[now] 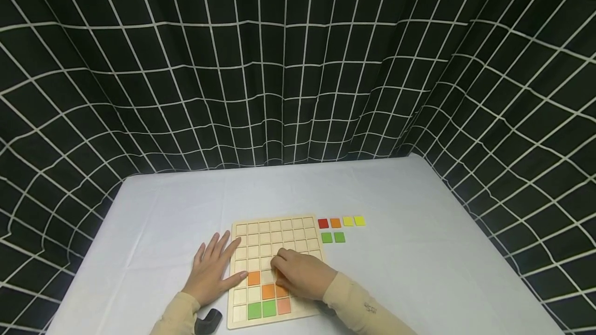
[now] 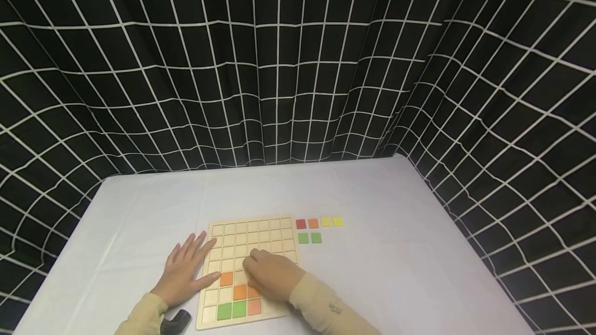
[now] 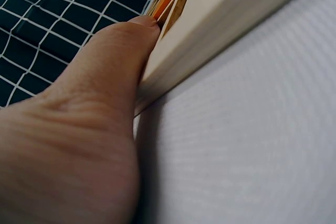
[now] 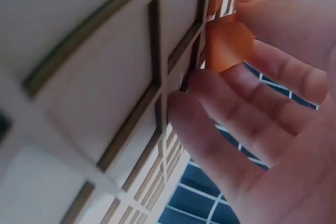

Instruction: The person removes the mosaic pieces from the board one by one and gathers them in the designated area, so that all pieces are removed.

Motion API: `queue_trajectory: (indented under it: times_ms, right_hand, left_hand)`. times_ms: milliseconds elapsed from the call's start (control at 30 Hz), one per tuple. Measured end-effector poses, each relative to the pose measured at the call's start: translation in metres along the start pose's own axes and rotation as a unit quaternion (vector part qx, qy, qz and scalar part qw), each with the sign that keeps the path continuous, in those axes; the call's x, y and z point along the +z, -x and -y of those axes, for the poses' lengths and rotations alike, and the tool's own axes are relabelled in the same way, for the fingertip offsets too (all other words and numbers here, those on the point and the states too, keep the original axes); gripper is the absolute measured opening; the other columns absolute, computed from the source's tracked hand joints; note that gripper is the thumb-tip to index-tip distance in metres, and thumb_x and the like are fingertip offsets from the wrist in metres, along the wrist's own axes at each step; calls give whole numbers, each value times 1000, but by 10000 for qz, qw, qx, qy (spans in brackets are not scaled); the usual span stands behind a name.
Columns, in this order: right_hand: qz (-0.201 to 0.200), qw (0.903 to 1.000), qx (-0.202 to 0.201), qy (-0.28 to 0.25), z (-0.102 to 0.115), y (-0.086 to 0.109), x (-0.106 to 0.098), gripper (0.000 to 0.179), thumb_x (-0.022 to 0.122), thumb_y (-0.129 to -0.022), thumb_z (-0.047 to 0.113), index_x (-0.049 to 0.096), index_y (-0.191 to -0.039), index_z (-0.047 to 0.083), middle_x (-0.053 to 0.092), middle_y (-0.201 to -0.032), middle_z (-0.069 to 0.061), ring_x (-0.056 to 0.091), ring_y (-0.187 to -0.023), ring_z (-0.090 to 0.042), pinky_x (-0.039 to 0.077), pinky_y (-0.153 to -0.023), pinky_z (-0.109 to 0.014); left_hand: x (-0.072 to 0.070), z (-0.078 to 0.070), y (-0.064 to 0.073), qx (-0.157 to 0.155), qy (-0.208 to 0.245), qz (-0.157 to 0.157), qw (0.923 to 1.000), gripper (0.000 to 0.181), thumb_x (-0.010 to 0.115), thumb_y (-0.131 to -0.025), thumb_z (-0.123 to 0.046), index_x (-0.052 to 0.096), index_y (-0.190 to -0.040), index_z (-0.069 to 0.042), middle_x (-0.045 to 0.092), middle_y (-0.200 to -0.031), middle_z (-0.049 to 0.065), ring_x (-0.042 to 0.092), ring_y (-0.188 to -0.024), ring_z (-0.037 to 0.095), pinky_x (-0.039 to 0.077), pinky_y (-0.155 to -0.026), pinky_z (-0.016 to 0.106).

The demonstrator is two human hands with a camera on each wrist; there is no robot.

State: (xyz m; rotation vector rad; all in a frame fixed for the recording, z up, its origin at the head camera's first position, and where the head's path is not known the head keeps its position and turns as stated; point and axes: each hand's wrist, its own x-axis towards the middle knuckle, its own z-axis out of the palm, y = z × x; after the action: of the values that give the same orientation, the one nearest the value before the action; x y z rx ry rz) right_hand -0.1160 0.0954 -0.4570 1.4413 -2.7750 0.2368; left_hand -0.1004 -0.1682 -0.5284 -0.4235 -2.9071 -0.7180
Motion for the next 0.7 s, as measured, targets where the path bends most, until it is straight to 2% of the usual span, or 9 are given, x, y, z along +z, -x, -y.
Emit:
queue_trajectory:
  times_ms: [167,433,700]
  right_hand:
    - [-208,9997,73,71,-6,5,-4,29,64,-93,27,54,-117,14,55,-100,8,50,-82,-2,49,-74,-15]
    - [-268,9979,467,-365,-27,22,-13,26,61,-94,20,52,-117,10,49,-101,5,47,-71,-2,47,-65,-14]
    - [-559,9932,876,-516,-53,43,-15,22,63,-92,12,56,-112,7,50,-106,2,55,-84,-7,53,-77,-20]
  left_hand:
    - [0,0,0,2,-9,-5,10000,82,61,-83,-59,35,-149,-17,24,-157,15,13,-144,39,4,-113,61]
    - [3,0,-1,8,0,-1,10000,83,61,-83,-60,35,-149,-17,23,-157,14,12,-145,39,3,-113,61]
    - [1,1,0,-14,-38,33,10000,82,59,-84,-61,35,-149,-17,23,-157,15,12,-145,39,3,-113,61]
